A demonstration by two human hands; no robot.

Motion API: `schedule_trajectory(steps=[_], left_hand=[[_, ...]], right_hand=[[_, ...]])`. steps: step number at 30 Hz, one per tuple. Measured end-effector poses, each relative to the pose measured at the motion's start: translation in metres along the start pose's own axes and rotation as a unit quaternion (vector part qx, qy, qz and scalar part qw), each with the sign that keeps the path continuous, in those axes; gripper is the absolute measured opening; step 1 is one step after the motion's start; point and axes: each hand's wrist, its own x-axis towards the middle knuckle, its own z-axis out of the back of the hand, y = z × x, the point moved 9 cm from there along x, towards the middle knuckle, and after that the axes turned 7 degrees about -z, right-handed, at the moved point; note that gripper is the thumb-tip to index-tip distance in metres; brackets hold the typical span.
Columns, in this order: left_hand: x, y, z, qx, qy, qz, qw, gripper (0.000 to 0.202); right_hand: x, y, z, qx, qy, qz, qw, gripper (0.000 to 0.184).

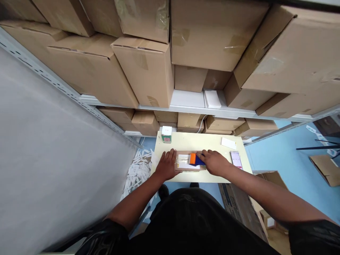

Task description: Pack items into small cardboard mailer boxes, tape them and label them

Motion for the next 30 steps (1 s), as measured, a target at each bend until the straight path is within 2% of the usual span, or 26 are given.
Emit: schedule_trajectory(steps=[7, 12, 15, 18, 26, 30], left_hand=[[0.002, 0.003, -0.002, 0.003, -0.005, -0.003, 1.000, 0.115], [0.006, 0.001, -0.005, 0.012, 0.007, -0.007, 1.000, 0.115], [0.008, 0.001, -0.008, 0.002, 0.006, -0.009, 1.000, 0.114], [0.009, 0.001, -0.011, -0.018, 0.001, -0.016, 1.000, 0.116], [0.011, 0.007, -0.015, -0.035, 0.010, -0.024, 0.999, 0.119], [0.013, 0.011, -0.012, -0.035, 0.005, -0.019, 0.999, 0.118]], right_hand=[[-0.055, -0.082, -0.034, -0.013, -0.041, -0.007, 0.999, 0.079], [-0.081, -0.118, -0.060, -0.022, -0.051, 0.004, 0.998, 0.080], [-0.072, -0.120, -0.077, -0.018, -0.019, -0.007, 1.000, 0.077], [-0.051, -0.110, -0.091, -0.005, 0.026, -0.025, 0.999, 0.075], [0.001, -0.090, -0.104, 0.041, 0.069, -0.036, 0.996, 0.077], [0.007, -0.082, -0.142, 0.086, 0.153, -0.067, 0.982, 0.074]])
